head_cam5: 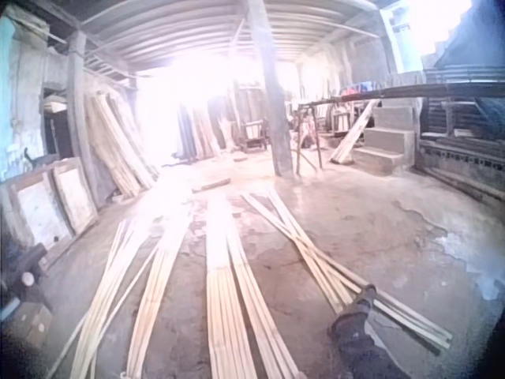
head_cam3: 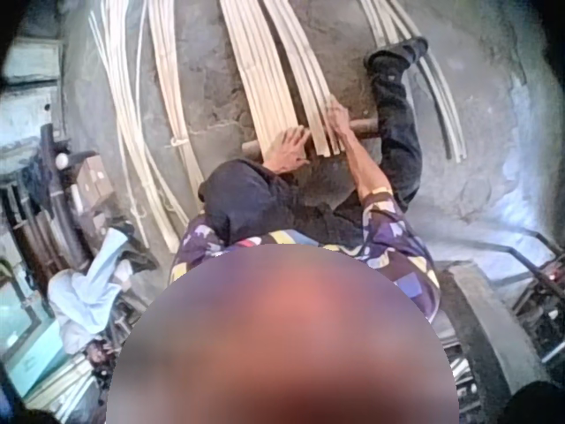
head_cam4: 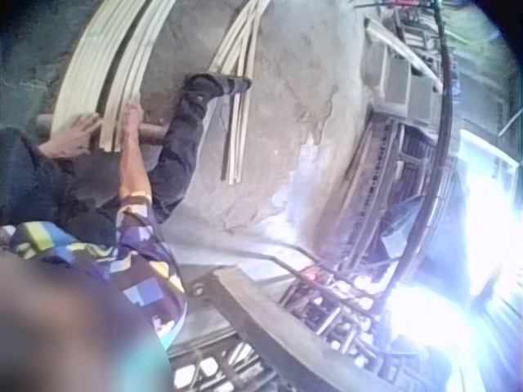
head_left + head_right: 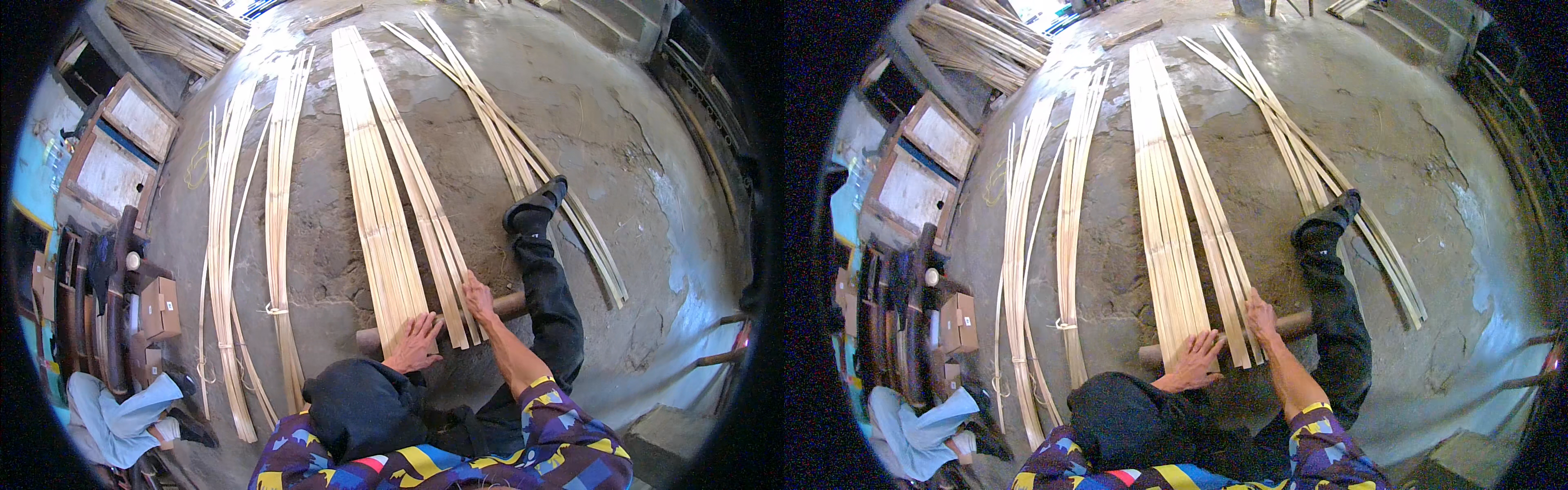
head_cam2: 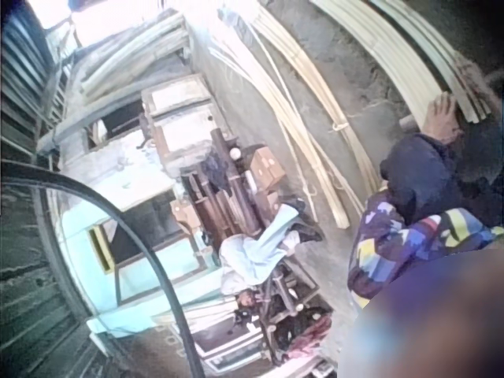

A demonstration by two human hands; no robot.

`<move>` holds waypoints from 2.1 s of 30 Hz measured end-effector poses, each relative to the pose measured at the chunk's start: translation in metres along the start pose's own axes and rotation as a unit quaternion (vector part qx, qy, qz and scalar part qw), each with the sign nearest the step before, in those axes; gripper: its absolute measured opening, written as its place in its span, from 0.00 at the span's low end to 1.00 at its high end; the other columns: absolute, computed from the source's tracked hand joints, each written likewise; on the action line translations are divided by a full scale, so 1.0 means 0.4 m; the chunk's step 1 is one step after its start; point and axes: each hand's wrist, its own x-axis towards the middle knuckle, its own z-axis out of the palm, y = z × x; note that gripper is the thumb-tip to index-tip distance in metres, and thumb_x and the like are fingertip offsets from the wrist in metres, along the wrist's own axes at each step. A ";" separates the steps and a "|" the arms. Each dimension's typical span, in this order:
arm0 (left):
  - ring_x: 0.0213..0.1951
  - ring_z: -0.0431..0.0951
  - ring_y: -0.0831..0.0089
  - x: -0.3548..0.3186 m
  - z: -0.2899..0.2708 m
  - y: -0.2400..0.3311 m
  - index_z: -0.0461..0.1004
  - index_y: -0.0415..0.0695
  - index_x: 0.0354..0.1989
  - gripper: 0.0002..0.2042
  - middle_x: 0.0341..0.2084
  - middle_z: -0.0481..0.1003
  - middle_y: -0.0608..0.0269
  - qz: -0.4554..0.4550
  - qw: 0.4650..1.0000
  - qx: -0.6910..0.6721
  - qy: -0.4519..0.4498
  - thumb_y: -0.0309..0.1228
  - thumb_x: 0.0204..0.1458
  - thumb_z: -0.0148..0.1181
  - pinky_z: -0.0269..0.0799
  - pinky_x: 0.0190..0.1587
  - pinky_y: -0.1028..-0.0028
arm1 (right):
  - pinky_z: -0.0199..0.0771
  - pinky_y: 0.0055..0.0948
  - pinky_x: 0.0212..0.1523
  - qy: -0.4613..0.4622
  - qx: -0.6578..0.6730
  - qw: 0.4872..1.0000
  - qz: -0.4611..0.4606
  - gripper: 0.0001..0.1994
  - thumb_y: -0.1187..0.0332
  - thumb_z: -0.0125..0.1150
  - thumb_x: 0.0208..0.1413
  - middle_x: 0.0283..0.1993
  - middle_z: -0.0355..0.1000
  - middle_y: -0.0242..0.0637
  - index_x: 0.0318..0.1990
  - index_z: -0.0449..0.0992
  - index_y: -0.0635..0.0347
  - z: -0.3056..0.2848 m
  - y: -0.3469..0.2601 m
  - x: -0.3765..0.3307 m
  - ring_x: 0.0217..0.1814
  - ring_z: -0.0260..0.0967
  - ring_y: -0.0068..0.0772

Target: The person sits on the floor and arranges thin bamboo strips side by side on a cylindrical support. They repeatedly adjust the alignment of the strips with both hands to form a neat stack.

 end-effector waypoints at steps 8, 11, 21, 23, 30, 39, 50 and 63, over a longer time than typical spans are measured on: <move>0.63 0.43 0.56 0.001 -0.014 -0.003 0.45 0.43 0.62 0.43 0.62 0.45 0.52 -0.002 1.000 0.027 -0.003 0.51 0.39 0.57 0.38 0.61 0.55 | 0.68 0.42 0.43 -0.064 0.036 0.997 0.023 0.32 0.61 0.57 0.46 0.41 0.68 0.57 0.58 0.54 0.63 -0.033 -0.042 -0.011 0.42 0.67 0.55; 0.63 0.42 0.57 -0.004 -0.021 -0.003 0.47 0.39 0.60 0.44 0.61 0.45 0.51 -0.004 1.000 -0.023 -0.002 0.46 0.36 0.62 0.36 0.62 0.57 | 0.66 0.37 0.47 -0.044 0.137 0.988 0.048 0.36 0.61 0.64 0.39 0.45 0.68 0.54 0.56 0.56 0.66 -0.036 -0.065 -0.011 0.47 0.67 0.50; 0.57 0.55 0.56 0.013 -0.005 0.000 0.47 0.35 0.59 0.41 0.55 0.57 0.48 -0.071 0.982 -0.141 0.099 0.43 0.39 0.61 0.46 0.59 0.60 | 0.70 0.28 0.38 -0.195 0.239 0.933 0.188 0.26 0.64 0.71 0.31 0.35 0.73 0.40 0.41 0.72 0.66 -0.013 -0.103 0.017 0.34 0.70 0.30; 0.52 0.64 0.55 0.024 -0.002 -0.002 0.47 0.34 0.59 0.39 0.50 0.62 0.45 -0.095 0.955 -0.226 0.167 0.35 0.40 0.61 0.56 0.55 0.60 | 0.72 0.27 0.33 -0.201 0.265 0.919 0.212 0.25 0.66 0.72 0.31 0.32 0.74 0.37 0.41 0.71 0.64 -0.009 -0.106 0.018 0.30 0.70 0.25; 0.30 0.75 0.71 0.044 0.018 -0.009 0.45 0.35 0.60 0.32 0.32 0.72 0.53 -0.231 0.794 -0.552 0.112 0.22 0.47 0.52 0.73 0.29 0.75 | 0.72 0.24 0.31 -0.182 0.361 0.897 0.179 0.18 0.72 0.66 0.38 0.31 0.73 0.37 0.39 0.71 0.67 -0.018 -0.197 0.012 0.30 0.69 0.23; 0.28 0.74 0.71 0.050 0.011 0.013 0.44 0.37 0.61 0.33 0.34 0.71 0.52 -0.222 0.735 -0.639 0.042 0.20 0.46 0.52 0.73 0.30 0.74 | 0.71 0.26 0.30 -0.149 0.329 0.915 0.179 0.15 0.73 0.65 0.39 0.29 0.72 0.36 0.37 0.72 0.68 -0.038 -0.172 -0.008 0.29 0.68 0.24; 0.47 0.67 0.61 0.080 0.002 -0.020 0.56 0.41 0.57 0.29 0.51 0.63 0.53 -0.149 0.891 -0.413 -0.117 0.29 0.43 0.53 0.64 0.47 0.71 | 0.70 0.36 0.35 -0.052 0.095 0.985 0.130 0.18 0.69 0.62 0.37 0.30 0.72 0.44 0.39 0.71 0.62 -0.050 -0.095 -0.012 0.32 0.71 0.39; 0.62 0.44 0.55 0.007 0.013 -0.022 0.51 0.43 0.59 0.44 0.61 0.46 0.54 -0.001 0.998 -0.053 0.019 0.44 0.33 0.66 0.41 0.60 0.54 | 0.67 0.45 0.34 -0.062 -0.059 0.995 0.051 0.21 0.71 0.50 0.47 0.30 0.67 0.51 0.51 0.62 0.63 0.021 -0.196 -0.039 0.33 0.66 0.54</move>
